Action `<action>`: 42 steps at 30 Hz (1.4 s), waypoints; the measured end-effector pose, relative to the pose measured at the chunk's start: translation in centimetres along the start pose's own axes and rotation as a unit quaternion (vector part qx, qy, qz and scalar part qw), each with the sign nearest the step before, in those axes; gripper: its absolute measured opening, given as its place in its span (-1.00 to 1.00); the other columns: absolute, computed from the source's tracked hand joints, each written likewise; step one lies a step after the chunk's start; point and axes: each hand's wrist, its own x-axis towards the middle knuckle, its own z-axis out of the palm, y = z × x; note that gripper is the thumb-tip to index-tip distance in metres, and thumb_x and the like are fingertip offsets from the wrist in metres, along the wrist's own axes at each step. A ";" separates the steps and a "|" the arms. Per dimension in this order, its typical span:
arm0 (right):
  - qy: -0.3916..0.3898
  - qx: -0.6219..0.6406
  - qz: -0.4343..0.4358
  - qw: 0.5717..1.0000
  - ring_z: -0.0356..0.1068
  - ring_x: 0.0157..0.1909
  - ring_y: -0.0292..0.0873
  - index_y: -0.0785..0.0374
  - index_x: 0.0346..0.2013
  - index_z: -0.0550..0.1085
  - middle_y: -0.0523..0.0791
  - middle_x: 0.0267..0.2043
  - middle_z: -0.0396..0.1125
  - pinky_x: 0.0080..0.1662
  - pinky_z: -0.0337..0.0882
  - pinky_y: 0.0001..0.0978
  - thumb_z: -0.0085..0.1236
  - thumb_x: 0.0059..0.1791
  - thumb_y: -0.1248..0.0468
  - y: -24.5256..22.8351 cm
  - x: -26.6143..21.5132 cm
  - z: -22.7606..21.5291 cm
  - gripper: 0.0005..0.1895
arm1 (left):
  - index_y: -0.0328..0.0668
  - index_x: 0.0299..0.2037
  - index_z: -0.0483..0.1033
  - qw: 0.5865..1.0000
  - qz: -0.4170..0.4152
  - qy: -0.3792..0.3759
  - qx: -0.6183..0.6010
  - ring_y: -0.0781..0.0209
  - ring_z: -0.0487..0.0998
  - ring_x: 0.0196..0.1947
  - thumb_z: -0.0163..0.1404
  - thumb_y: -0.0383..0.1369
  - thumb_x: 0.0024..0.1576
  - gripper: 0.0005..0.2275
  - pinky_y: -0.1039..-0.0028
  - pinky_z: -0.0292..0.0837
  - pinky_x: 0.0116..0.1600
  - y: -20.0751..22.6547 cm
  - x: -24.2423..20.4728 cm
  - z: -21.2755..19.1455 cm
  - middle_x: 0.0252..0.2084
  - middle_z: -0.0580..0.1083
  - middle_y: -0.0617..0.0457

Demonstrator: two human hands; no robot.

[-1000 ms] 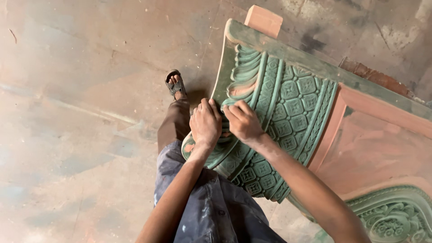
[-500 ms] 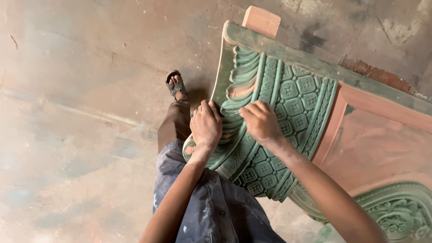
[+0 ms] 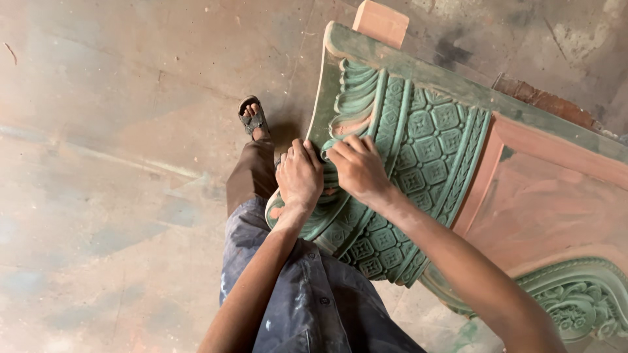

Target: The person carves a decorative pattern into a green-painted wooden panel using a small hand tool. They repeatedly scrape and refine the raised edges of the carved design along the panel's border.

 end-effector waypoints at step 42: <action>0.154 0.048 0.266 0.950 0.39 -0.29 -0.05 0.34 -0.21 0.53 -0.04 -0.32 0.34 -0.29 0.41 -0.20 0.15 0.07 0.46 -2.4 -3.4 -0.2 -0.97 | -0.26 -0.20 0.40 0.999 -0.017 -0.023 -0.046 -0.30 0.54 -0.16 -0.29 -0.18 0.36 -0.69 -0.06 0.40 -0.07 -0.3 -0.1 -0.3 -0.25 0.56 -0.25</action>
